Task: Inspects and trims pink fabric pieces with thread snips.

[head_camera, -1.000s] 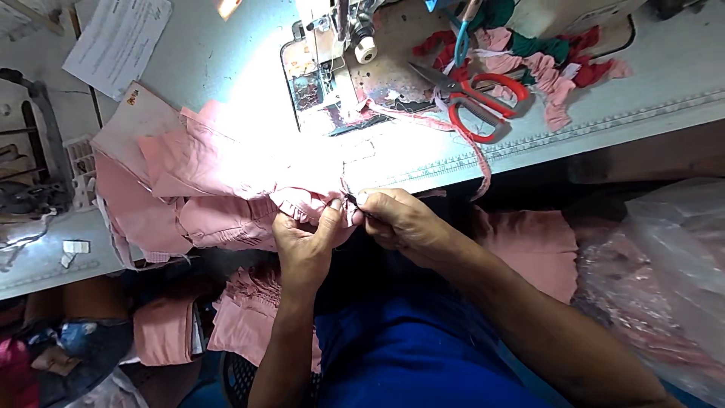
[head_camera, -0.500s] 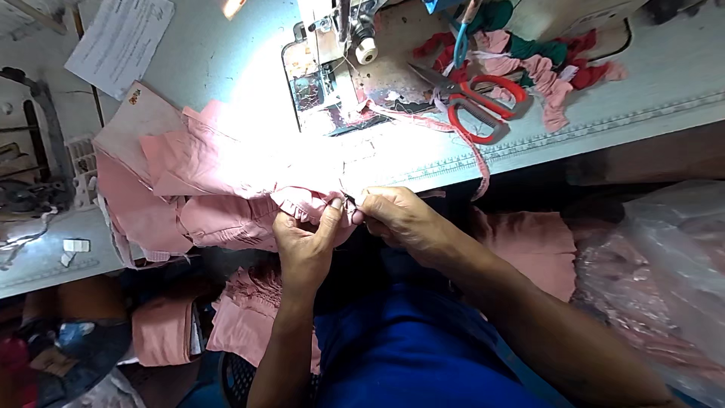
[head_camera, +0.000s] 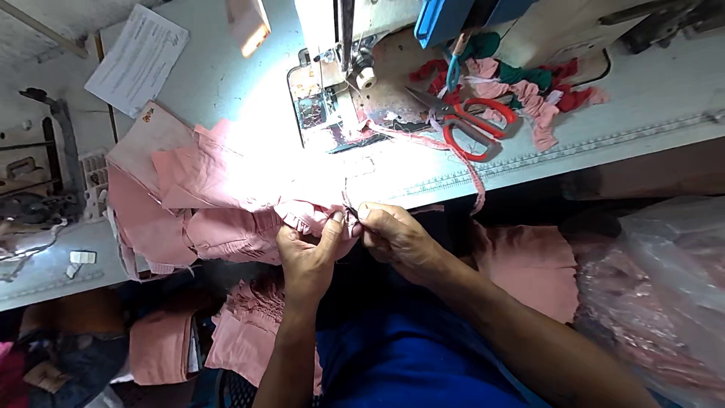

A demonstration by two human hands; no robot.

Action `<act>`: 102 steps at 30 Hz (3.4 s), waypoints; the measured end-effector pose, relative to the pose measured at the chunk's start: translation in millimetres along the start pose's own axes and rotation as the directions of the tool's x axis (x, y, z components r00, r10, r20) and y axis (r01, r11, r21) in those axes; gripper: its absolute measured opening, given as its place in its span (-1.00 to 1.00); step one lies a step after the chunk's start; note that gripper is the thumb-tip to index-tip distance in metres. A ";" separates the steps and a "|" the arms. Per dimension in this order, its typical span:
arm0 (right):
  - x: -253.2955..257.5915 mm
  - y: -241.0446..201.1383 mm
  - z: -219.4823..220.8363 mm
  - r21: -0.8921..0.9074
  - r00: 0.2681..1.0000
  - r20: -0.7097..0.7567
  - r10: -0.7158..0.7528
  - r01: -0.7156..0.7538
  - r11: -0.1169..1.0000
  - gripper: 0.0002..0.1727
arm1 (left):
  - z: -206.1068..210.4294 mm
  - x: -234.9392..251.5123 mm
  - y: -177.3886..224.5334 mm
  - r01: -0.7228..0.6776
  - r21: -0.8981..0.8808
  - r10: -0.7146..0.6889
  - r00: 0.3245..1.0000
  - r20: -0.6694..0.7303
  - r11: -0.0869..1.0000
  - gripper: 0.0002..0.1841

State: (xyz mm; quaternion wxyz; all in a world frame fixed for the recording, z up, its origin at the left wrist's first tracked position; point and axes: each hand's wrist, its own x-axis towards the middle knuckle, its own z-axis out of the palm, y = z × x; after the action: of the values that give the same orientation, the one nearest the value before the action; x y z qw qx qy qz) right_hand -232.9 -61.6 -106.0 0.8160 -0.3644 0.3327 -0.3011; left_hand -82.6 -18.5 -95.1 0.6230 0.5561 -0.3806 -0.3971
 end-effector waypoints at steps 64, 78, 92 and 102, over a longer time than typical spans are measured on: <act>13.5 -6.5 19.7 -0.762 0.909 -0.207 -0.363 0.083 0.642 -0.69 | -3.8 -1.7 0.6 0.042 0.035 -0.041 0.998 -0.047 0.999 -0.89; 10.8 5.9 19.9 -0.982 0.701 0.017 -0.713 0.147 0.122 -0.74 | -4.5 -1.4 6.5 0.017 0.236 -0.010 0.999 -0.032 0.972 -0.92; 5.6 -13.2 8.9 -0.540 0.918 -0.232 -0.320 0.153 0.828 -0.75 | -6.2 10.1 4.4 -0.014 0.225 0.000 0.998 0.063 0.974 -0.75; -16.7 -21.7 9.3 -0.234 0.996 -0.079 -0.028 0.009 0.972 -0.83 | -1.2 9.2 14.7 0.072 0.183 -0.078 0.997 0.026 0.980 -0.85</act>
State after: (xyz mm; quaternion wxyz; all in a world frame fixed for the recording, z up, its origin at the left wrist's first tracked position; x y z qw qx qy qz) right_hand -241.2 -57.7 -78.6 0.7504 -0.4482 0.3954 -0.2823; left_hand -76.8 -25.5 -80.3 0.5477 0.6179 -0.4043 -0.3933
